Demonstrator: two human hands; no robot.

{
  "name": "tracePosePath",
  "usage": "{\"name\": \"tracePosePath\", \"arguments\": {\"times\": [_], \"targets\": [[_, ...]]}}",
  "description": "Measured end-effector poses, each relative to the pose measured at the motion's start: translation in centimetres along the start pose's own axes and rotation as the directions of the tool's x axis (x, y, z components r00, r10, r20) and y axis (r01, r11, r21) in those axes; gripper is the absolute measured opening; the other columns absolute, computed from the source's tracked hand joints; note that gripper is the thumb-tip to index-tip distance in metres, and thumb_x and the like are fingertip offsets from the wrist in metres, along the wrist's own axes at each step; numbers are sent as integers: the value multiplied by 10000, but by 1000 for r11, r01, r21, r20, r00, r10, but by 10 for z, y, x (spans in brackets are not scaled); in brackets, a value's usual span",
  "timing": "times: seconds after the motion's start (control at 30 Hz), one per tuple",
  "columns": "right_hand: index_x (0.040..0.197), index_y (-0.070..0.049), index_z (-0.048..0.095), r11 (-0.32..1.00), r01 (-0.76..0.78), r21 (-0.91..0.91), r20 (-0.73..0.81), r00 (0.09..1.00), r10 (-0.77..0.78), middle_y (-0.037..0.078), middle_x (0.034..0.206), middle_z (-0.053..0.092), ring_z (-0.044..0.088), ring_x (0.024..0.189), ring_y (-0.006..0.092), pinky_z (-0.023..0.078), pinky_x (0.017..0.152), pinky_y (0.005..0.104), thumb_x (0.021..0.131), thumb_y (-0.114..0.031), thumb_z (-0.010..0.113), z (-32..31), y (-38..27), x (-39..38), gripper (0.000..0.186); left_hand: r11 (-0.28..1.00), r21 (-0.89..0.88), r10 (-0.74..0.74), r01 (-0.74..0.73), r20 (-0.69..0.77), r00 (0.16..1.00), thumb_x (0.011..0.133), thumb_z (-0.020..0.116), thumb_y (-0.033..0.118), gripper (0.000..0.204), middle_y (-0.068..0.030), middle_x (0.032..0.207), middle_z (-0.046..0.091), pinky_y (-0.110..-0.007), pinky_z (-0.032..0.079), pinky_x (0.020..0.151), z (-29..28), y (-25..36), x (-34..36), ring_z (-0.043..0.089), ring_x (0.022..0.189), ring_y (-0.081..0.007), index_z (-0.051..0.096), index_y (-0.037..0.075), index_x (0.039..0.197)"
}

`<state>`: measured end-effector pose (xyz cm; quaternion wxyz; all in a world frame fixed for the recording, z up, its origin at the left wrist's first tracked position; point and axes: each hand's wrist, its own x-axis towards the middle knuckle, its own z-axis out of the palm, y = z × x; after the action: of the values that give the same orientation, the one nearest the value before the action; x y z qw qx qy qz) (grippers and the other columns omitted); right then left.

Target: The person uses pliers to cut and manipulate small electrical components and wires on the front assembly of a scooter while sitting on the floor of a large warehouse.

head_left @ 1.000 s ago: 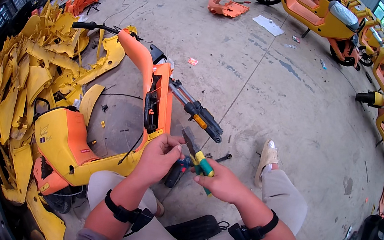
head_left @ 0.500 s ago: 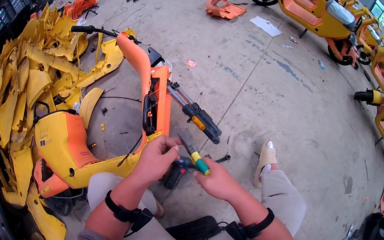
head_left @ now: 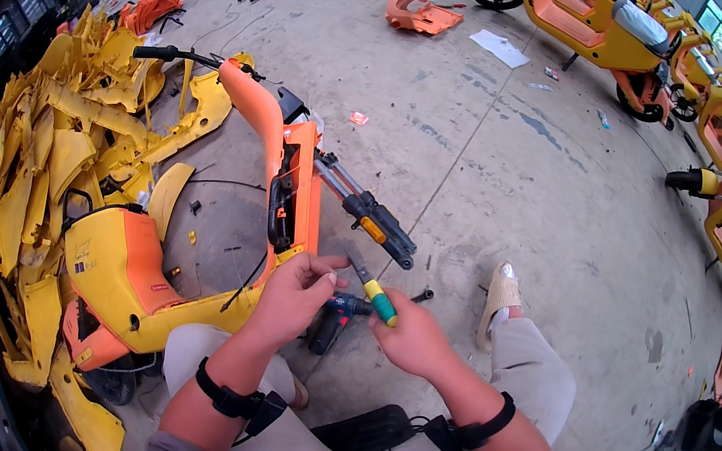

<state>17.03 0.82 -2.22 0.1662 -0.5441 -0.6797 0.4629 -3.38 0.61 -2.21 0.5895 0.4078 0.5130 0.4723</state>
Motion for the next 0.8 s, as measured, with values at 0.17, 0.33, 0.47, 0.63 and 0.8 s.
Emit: {"name": "tracePosePath", "arguments": {"times": [0.17, 0.33, 0.47, 0.63, 0.8], "targets": [[1214, -53, 563, 947, -73, 314, 171, 985, 19, 94, 1004, 666, 636, 877, 195, 499, 783, 336, 868, -227, 671, -4, 2, -3, 403, 1000, -1, -9, 9, -4, 1000, 951, 550, 37, 65, -197, 1238, 572, -331, 473, 942, 2, -1, 2, 629, 1018, -180, 545, -16, 988], [1301, -30, 520, 944, -179, 277, 308, 947, 89, 130, 1105, 652, 616, 1032, 252, 468, 906, 353, 863, -182, 658, -15, -16, -7, 484, 1000, -13, 7, -7, -1, 1000, 940, 540, 7, 78, -168, 1175, 615, -291, 512, 883, 1, -4, 3, 638, 993, -161, 551, -40, 1001], [1309, -31, 511, 947, -177, 268, 305, 948, 90, 127, 1104, 653, 617, 1022, 253, 470, 903, 355, 865, -181, 656, -14, -17, -8, 490, 1000, 14, -6, 6, -16, 1000, 936, 544, 2, 58, -145, 1127, 625, -290, 511, 871, -1, -6, 3, 636, 962, -154, 548, -32, 982], [1314, -19, 493, 950, -109, 293, 282, 959, 23, 140, 1102, 653, 624, 1009, 277, 474, 889, 372, 870, -191, 649, -8, -8, -6, 500, 1000, 0, -1, 1, -25, 1000, 934, 542, -2, 54, -128, 1083, 629, -292, 509, 869, 0, -6, 2, 635, 952, -155, 546, -29, 981], [1221, -47, 550, 972, -47, 231, 215, 977, -4, 99, 987, 637, 617, 896, 201, 488, 800, 339, 897, -232, 651, 1, 3, -5, 386, 1000, -1, 14, -14, -15, 1000, 931, 540, -8, 40, -125, 1059, 628, -297, 509, 871, 0, -7, 3, 635, 955, -158, 541, -24, 967]]}}
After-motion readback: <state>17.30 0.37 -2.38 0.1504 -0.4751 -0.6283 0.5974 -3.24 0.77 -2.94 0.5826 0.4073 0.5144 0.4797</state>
